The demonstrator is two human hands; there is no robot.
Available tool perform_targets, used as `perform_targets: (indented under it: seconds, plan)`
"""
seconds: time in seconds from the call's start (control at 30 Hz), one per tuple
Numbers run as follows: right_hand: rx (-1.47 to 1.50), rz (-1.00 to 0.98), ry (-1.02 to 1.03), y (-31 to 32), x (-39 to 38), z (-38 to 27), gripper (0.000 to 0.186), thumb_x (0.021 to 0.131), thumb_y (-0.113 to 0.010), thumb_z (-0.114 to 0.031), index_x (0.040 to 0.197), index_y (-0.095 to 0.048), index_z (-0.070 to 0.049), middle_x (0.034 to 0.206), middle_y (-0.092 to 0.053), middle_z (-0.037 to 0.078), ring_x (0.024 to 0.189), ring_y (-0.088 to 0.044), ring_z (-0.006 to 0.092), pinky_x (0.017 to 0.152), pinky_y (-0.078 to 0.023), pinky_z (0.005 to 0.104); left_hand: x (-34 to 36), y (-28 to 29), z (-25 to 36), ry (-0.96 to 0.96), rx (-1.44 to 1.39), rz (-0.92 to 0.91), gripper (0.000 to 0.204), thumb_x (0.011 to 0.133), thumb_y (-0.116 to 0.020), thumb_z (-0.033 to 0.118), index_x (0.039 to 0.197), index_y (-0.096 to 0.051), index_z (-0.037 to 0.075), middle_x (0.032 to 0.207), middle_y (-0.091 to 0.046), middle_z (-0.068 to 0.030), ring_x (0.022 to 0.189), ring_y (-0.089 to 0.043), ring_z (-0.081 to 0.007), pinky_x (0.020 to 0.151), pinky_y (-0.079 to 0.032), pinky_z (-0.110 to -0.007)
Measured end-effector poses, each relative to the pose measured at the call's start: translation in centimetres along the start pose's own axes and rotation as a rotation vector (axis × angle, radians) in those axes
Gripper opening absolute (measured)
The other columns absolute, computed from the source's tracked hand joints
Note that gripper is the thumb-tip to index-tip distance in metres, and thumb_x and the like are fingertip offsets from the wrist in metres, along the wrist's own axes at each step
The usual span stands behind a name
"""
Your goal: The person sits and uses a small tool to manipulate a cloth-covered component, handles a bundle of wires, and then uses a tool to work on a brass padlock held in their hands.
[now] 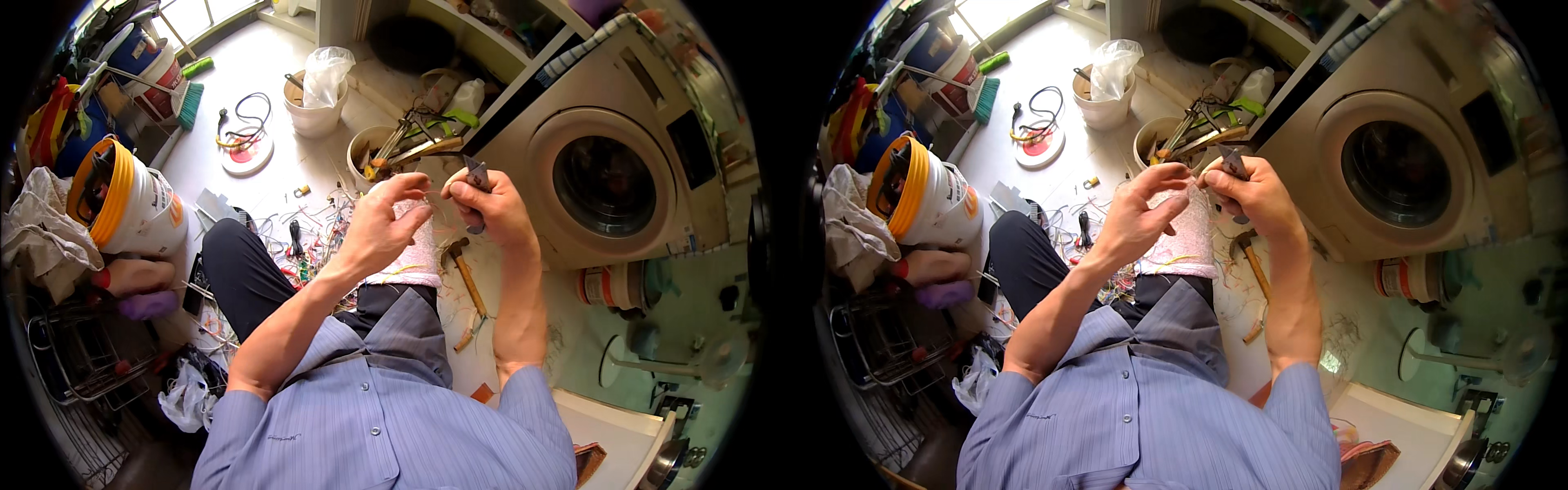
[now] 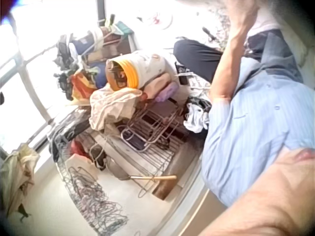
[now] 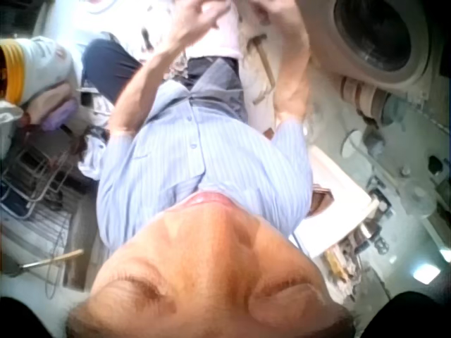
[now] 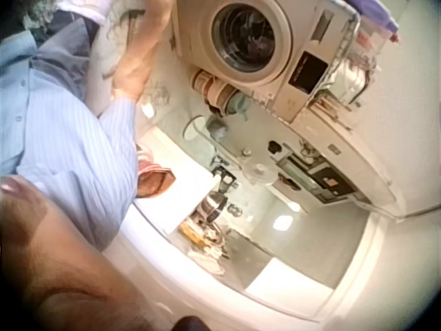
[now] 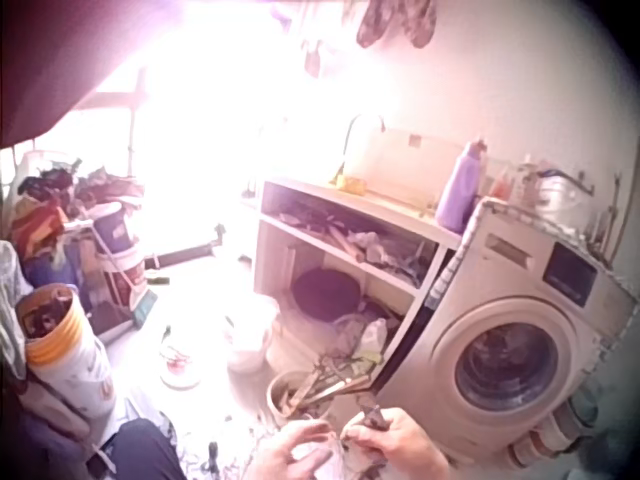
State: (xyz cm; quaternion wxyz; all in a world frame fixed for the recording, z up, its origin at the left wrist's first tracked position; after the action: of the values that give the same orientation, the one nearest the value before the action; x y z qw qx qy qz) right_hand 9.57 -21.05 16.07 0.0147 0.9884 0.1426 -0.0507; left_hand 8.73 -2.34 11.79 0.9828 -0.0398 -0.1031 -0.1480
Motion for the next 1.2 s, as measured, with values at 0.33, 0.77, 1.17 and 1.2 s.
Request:
perform_targets:
  seconds: [0.33,0.77,1.17,1.2]
  plan:
    - [0.382,0.158,0.056,-0.8,-0.7,2.7,0.017,0.095,-0.064,-0.012,0.087,-0.066,0.003,0.057,-0.045,-0.005,0.046,-0.035,0.0056,0.044,-0.026,0.0249,-1.6,0.7,-1.5,0.315,-0.276,-0.052,0.015,0.095,-0.065,0.011,0.105,-0.071,0.002,0.078,-0.062,0.0037,0.066,-0.053,-0.0037,0.057,-0.041,-0.019]
    - [0.369,0.193,-0.007,-3.8,-1.1,6.1,0.011,0.095,-0.064,-0.010,0.095,-0.068,0.000,0.057,-0.045,-0.006,0.045,-0.036,0.0038,0.041,-0.025,0.0234,-2.6,1.1,-2.8,0.315,-0.249,0.035,0.023,0.094,-0.067,0.016,0.108,-0.072,-0.001,0.082,-0.067,0.0002,0.072,-0.053,-0.0036,0.062,-0.041,-0.021]
    - [0.134,0.261,-0.078,-6.2,-2.3,7.6,0.008,0.091,-0.067,-0.006,0.091,-0.072,0.000,0.063,-0.055,-0.007,0.053,-0.043,0.0011,0.048,-0.031,0.0214,-3.3,2.3,-5.1,0.271,-0.044,0.180,0.009,0.089,-0.060,0.001,0.092,-0.068,-0.002,0.072,-0.065,-0.0033,0.059,-0.058,-0.0061,0.052,-0.046,-0.021]
    - [0.143,0.260,-0.092,-6.8,-2.3,7.8,0.008,0.091,-0.067,-0.006,0.091,-0.072,0.000,0.063,-0.055,-0.007,0.053,-0.043,0.0011,0.048,-0.031,0.0213,-3.4,2.4,-5.5,0.258,-0.006,0.198,0.009,0.088,-0.061,0.002,0.090,-0.068,-0.002,0.069,-0.065,-0.0025,0.058,-0.057,-0.0053,0.051,-0.045,-0.021]
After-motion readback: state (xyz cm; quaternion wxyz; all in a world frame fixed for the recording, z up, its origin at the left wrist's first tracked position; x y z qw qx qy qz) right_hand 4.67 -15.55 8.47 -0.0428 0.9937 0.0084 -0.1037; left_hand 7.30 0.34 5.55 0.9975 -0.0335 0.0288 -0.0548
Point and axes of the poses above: each hand's wrist, its own x-axis towards the middle knuckle, its own y-axis out of the back of the hand, z = x × y, the point moved 3 cm from there along x, towards the middle knuckle
